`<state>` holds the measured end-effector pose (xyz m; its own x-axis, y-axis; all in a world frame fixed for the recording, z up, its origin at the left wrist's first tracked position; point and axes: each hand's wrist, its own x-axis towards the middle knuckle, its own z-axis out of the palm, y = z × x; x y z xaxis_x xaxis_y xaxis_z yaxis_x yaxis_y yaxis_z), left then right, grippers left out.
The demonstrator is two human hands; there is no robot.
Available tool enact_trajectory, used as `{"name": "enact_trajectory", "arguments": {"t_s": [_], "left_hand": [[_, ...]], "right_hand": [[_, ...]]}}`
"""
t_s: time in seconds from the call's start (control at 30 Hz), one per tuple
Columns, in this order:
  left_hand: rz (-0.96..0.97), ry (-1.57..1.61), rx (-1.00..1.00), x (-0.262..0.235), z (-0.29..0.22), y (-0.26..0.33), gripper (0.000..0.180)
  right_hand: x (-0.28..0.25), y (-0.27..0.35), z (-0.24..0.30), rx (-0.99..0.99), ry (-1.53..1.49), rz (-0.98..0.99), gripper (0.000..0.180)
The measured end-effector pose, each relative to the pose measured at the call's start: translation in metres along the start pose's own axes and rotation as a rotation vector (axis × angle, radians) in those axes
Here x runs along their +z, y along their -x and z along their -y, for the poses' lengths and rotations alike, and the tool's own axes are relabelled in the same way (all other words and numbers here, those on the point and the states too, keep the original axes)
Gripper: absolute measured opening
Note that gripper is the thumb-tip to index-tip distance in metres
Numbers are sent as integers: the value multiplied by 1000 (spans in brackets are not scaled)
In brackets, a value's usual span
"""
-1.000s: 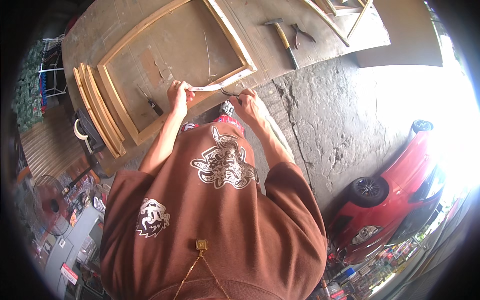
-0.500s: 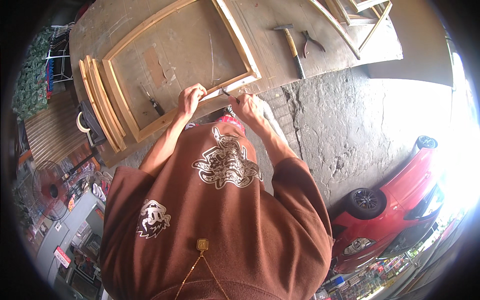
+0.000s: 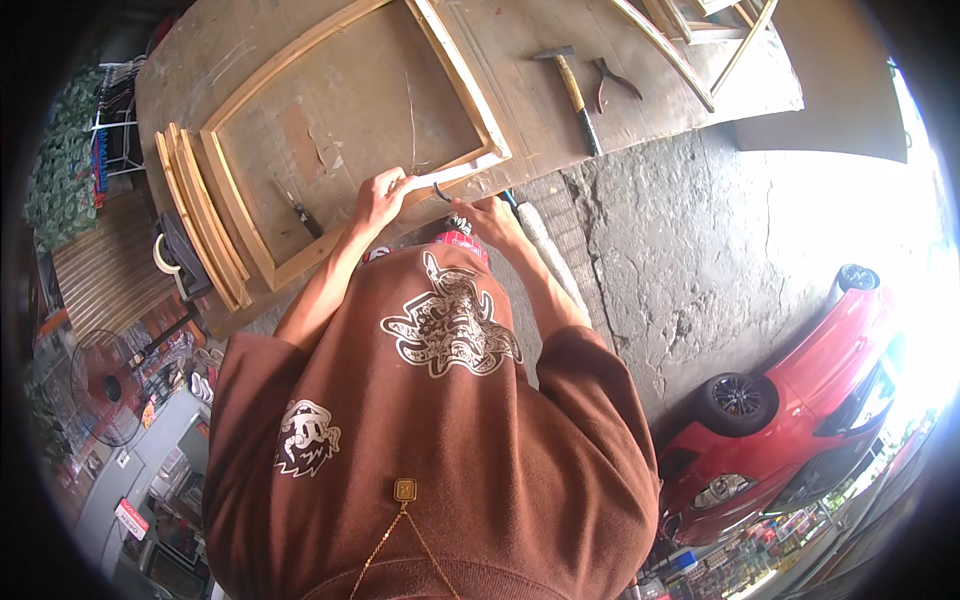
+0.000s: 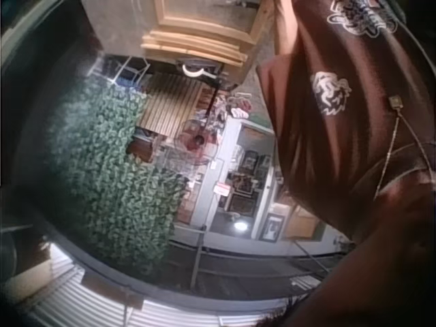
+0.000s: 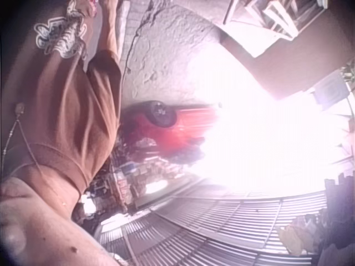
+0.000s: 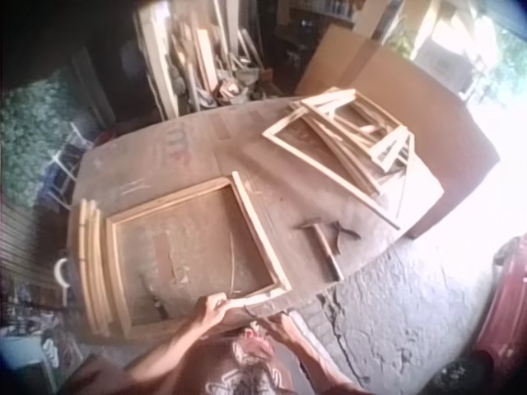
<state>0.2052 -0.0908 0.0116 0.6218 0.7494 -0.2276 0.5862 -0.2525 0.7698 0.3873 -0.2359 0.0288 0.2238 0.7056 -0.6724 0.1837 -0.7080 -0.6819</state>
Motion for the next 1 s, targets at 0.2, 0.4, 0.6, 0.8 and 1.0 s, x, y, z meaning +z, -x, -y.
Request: {"name": "enact_trajectory", "arguments": {"t_s": [0.2, 0.4, 0.6, 0.8, 1.0], "left_hand": [[-83, 446, -45, 22, -2, -3, 23], [27, 726, -277, 30, -13, -18, 10], [24, 718, -271, 34, -18, -22, 29], [54, 746, -272, 36, -8, -21, 31], [69, 732, -183, 38, -1, -22, 31]], "right_hand": [[-26, 25, 2, -124, 155, -239, 45], [-43, 22, 5, -322, 506, -475, 35], [-42, 21, 11, -319, 621, -514, 37], [-40, 18, 20, -295, 674, -530, 40], [-49, -3, 4, -144, 323, -297, 45]]}}
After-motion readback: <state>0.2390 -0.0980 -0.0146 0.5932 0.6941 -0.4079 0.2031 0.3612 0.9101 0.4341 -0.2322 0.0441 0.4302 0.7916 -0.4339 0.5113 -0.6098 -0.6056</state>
